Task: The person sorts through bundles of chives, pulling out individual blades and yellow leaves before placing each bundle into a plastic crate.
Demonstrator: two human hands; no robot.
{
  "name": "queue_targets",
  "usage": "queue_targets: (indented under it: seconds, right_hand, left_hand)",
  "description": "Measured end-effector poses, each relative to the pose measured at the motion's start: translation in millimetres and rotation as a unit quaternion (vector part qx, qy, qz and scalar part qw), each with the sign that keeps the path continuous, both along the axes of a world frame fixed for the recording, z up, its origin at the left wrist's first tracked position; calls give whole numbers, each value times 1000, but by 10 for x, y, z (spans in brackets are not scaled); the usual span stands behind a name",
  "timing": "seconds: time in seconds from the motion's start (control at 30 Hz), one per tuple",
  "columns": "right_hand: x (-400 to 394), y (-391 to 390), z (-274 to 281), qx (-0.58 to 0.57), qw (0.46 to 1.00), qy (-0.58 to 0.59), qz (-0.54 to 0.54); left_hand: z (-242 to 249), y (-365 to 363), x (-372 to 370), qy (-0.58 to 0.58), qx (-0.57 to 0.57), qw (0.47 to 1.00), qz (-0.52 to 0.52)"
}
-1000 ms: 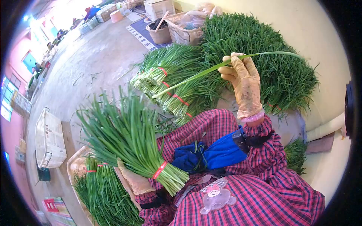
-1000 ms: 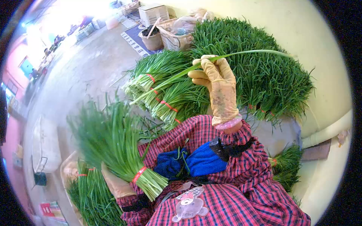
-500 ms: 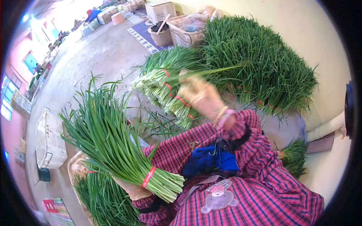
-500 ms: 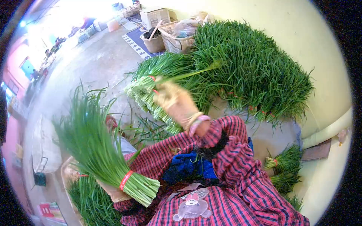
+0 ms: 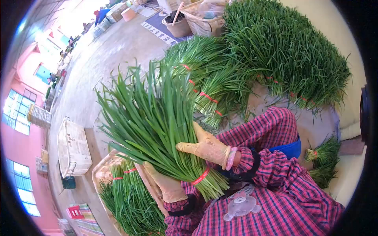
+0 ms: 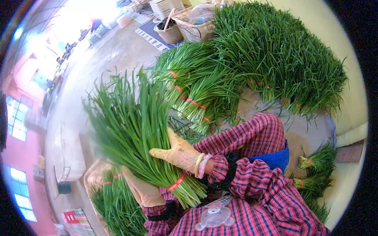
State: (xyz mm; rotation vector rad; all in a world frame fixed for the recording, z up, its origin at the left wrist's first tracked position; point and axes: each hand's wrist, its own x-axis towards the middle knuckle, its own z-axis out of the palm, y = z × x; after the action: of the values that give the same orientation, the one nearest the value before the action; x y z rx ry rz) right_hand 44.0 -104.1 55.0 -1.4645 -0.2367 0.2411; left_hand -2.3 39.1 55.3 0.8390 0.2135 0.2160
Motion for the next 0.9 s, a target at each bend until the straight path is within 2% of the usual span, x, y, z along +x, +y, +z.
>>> queue_targets:
  seconds: [0.03, 0.07, 0.1, 0.17, 0.2, 0.23, 0.3, 0.33, 0.37, 0.43, 0.47, 0.63, 0.7, 0.73, 0.77, 0.83, 0.9]
  right_hand:
    - [-7, -9, -33, 51, 998, -19, -24]
    - [-31, 5, -91, -28, 995, -68, -63]
    - [-73, 9, -90, -24, 996, -64, -63]
    - [-152, -4, -37, -160, 975, -119, -98]
    - [-163, -54, -19, -159, 977, -111, -84]
    - [-145, -87, -53, -155, 978, -109, -83]
    - [-90, -139, -152, -23, 996, -26, -78]
    - [-61, -144, -182, 59, 994, 7, -87]
    - [-30, -174, -179, 89, 990, 78, -79]
    - [44, -228, -248, 152, 981, 96, -73]
    - [65, -234, -274, 198, 969, 130, -64]
    - [69, -232, -402, 224, 962, 144, -58]
    - [64, -270, -395, 131, 975, 177, -26]
    - [50, -261, -366, 133, 984, 113, -29]
    - [26, -272, -392, 132, 984, 114, -30]
    - [-20, -319, -465, 1, 998, 31, -48]
    - [-92, -362, -307, -28, 999, 24, -23]
  left_hand:
    - [92, -85, -19, -24, 43, 999, -13]
    - [81, -130, -42, 12, 125, 992, -10]
    - [18, -135, -41, 16, 129, 991, -10]
    - [-309, -51, 12, 72, 169, 982, -35]
    - [-567, 83, 28, 101, 47, 992, -59]
    - [-596, 98, 39, 104, 51, 992, -58]
    - [-593, 94, 49, 103, -113, 986, -68]
    - [-532, 97, 19, 114, -160, 978, -64]
    - [-451, 72, 5, 113, -157, 979, -61]
    - [-335, -36, 15, 121, -70, 990, 10]
    - [-374, -29, 31, 89, -60, 994, 9]
    - [-433, 1, 35, 82, -38, 996, 6]
    - [-345, -68, 49, 88, -6, 995, 51]
    - [-230, -100, 73, 87, 23, 994, 59]
    - [-142, -111, 92, 88, 23, 994, 58]
    - [21, -132, 128, 55, 52, 995, 64]
    - [119, -157, 145, 60, 82, 990, 100]
